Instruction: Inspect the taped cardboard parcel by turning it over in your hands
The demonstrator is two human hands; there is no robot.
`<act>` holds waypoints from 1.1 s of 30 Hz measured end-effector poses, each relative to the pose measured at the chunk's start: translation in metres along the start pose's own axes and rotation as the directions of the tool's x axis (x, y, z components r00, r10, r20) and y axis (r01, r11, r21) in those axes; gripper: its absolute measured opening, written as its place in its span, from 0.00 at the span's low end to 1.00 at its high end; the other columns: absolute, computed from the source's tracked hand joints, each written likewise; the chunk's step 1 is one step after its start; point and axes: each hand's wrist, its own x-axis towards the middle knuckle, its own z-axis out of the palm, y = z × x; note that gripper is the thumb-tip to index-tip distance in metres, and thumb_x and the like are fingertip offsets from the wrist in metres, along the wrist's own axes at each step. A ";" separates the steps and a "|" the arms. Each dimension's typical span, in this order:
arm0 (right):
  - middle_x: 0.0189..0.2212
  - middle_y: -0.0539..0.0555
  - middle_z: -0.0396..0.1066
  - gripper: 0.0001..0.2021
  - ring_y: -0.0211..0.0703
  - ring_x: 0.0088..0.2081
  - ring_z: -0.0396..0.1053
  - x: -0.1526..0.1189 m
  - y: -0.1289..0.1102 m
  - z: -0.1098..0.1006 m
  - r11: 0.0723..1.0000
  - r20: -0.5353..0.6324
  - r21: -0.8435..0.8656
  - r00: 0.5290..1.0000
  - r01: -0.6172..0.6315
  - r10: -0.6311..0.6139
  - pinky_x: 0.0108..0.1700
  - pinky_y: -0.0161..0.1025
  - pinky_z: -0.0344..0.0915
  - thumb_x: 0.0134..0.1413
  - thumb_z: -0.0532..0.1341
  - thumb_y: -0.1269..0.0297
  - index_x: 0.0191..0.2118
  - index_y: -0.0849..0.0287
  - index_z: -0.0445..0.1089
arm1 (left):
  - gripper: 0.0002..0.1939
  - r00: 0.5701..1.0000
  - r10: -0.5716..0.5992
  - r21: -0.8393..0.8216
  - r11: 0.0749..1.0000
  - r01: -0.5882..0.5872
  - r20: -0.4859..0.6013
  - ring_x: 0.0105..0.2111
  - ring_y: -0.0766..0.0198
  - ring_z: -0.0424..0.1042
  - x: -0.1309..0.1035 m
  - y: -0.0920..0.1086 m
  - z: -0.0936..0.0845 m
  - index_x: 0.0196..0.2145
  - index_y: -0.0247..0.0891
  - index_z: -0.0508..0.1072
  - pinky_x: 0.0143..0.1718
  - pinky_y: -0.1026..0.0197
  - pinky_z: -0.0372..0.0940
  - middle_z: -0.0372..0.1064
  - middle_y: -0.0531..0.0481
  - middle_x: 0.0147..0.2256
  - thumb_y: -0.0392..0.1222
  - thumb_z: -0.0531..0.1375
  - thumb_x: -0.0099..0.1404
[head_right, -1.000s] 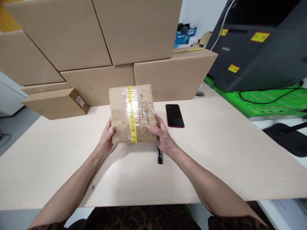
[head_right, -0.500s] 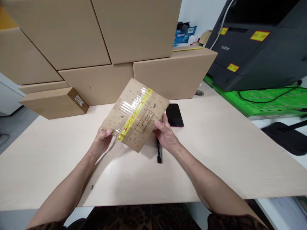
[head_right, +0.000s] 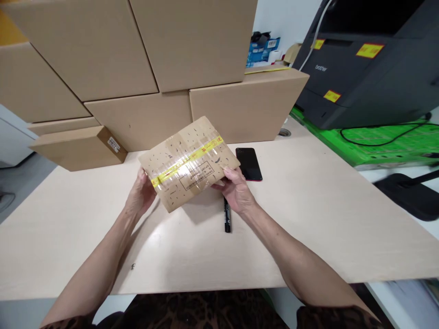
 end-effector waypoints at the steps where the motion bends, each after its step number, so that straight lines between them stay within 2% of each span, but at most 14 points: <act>1: 0.47 0.50 0.80 0.28 0.48 0.46 0.75 -0.001 0.002 0.001 1.000 0.004 0.000 1.000 0.015 -0.015 0.36 0.40 0.77 0.39 0.78 0.53 0.49 0.47 0.76 | 0.57 0.999 -0.022 -0.022 0.999 0.023 0.025 0.65 0.40 0.73 -0.002 -0.002 0.004 0.69 0.53 0.66 0.64 0.42 0.69 0.76 0.46 0.62 0.64 0.82 0.47; 4: 0.50 0.51 0.81 0.31 0.49 0.48 0.75 -0.002 0.007 0.003 0.998 0.033 -0.024 0.998 0.056 -0.055 0.38 0.41 0.77 0.40 0.76 0.55 0.54 0.46 0.74 | 0.51 0.993 -0.096 -0.071 0.992 0.101 0.074 0.65 0.37 0.75 -0.008 -0.009 0.014 0.63 0.44 0.72 0.64 0.42 0.70 0.78 0.40 0.62 0.59 0.83 0.45; 7: 0.52 0.51 0.81 0.34 0.50 0.48 0.76 -0.003 0.008 0.004 0.997 0.071 -0.048 0.996 0.057 -0.054 0.41 0.43 0.77 0.39 0.76 0.56 0.57 0.44 0.73 | 0.46 0.989 -0.139 -0.081 0.986 0.142 0.044 0.62 0.35 0.77 -0.010 -0.009 0.017 0.58 0.40 0.76 0.63 0.42 0.72 0.82 0.38 0.57 0.52 0.84 0.43; 11: 0.55 0.52 0.81 0.40 0.56 0.55 0.76 -0.005 0.008 0.002 0.994 0.119 -0.104 0.993 0.015 -0.002 0.52 0.52 0.77 0.38 0.77 0.57 0.61 0.43 0.72 | 0.44 0.995 -0.097 -0.105 0.989 0.100 0.035 0.60 0.34 0.79 -0.008 0.000 0.015 0.57 0.40 0.77 0.62 0.40 0.74 0.85 0.40 0.52 0.47 0.83 0.42; 15: 0.56 0.53 0.81 0.45 0.60 0.60 0.75 -0.004 0.010 -0.004 0.990 0.090 -0.130 0.994 -0.053 0.065 0.60 0.57 0.73 0.35 0.79 0.59 0.64 0.44 0.70 | 0.45 0.997 -0.071 -0.101 0.992 0.072 0.008 0.59 0.33 0.80 -0.006 0.006 0.013 0.57 0.39 0.78 0.61 0.39 0.75 0.86 0.40 0.48 0.44 0.82 0.39; 18: 0.58 0.52 0.80 0.49 0.60 0.64 0.74 -0.003 0.009 -0.006 0.990 0.102 -0.117 0.991 -0.077 0.089 0.68 0.60 0.68 0.34 0.80 0.61 0.67 0.43 0.67 | 0.45 0.999 -0.054 -0.105 0.993 0.054 0.004 0.60 0.32 0.79 -0.005 0.006 0.013 0.57 0.38 0.78 0.61 0.40 0.75 0.86 0.40 0.47 0.43 0.80 0.40; 22: 0.64 0.54 0.76 0.52 0.61 0.68 0.70 -0.001 0.004 -0.007 0.983 0.178 -0.172 0.980 -0.058 0.089 0.75 0.63 0.59 0.37 0.80 0.59 0.71 0.42 0.62 | 0.42 0.998 -0.060 -0.138 0.989 0.057 -0.022 0.61 0.33 0.79 -0.004 0.005 0.010 0.56 0.38 0.78 0.62 0.40 0.75 0.86 0.40 0.47 0.41 0.79 0.40; 26: 0.71 0.57 0.67 0.56 0.65 0.73 0.62 0.003 -0.002 -0.012 0.966 0.215 -0.258 0.975 0.011 0.047 0.76 0.67 0.55 0.37 0.80 0.57 0.73 0.42 0.58 | 0.38 0.994 -0.087 -0.184 0.980 0.075 -0.059 0.60 0.34 0.79 -0.001 0.003 0.006 0.52 0.38 0.79 0.63 0.39 0.74 0.86 0.41 0.47 0.41 0.78 0.41; 30: 0.74 0.57 0.61 0.53 0.64 0.76 0.57 0.008 -0.007 -0.020 0.942 0.252 -0.331 0.967 0.060 0.027 0.75 0.66 0.57 0.39 0.79 0.57 0.72 0.39 0.59 | 0.34 0.993 -0.114 -0.216 0.971 0.103 -0.038 0.59 0.35 0.80 0.003 0.002 0.000 0.50 0.38 0.80 0.63 0.38 0.75 0.86 0.42 0.46 0.42 0.78 0.43; 33: 0.74 0.59 0.61 0.50 0.62 0.73 0.61 0.011 -0.011 -0.024 0.921 0.275 -0.373 0.961 0.108 -0.002 0.72 0.65 0.63 0.43 0.77 0.55 0.72 0.40 0.59 | 0.29 0.990 -0.129 -0.241 0.964 0.112 -0.058 0.57 0.37 0.81 0.007 0.001 -0.003 0.46 0.38 0.80 0.62 0.39 0.76 0.86 0.42 0.45 0.44 0.77 0.45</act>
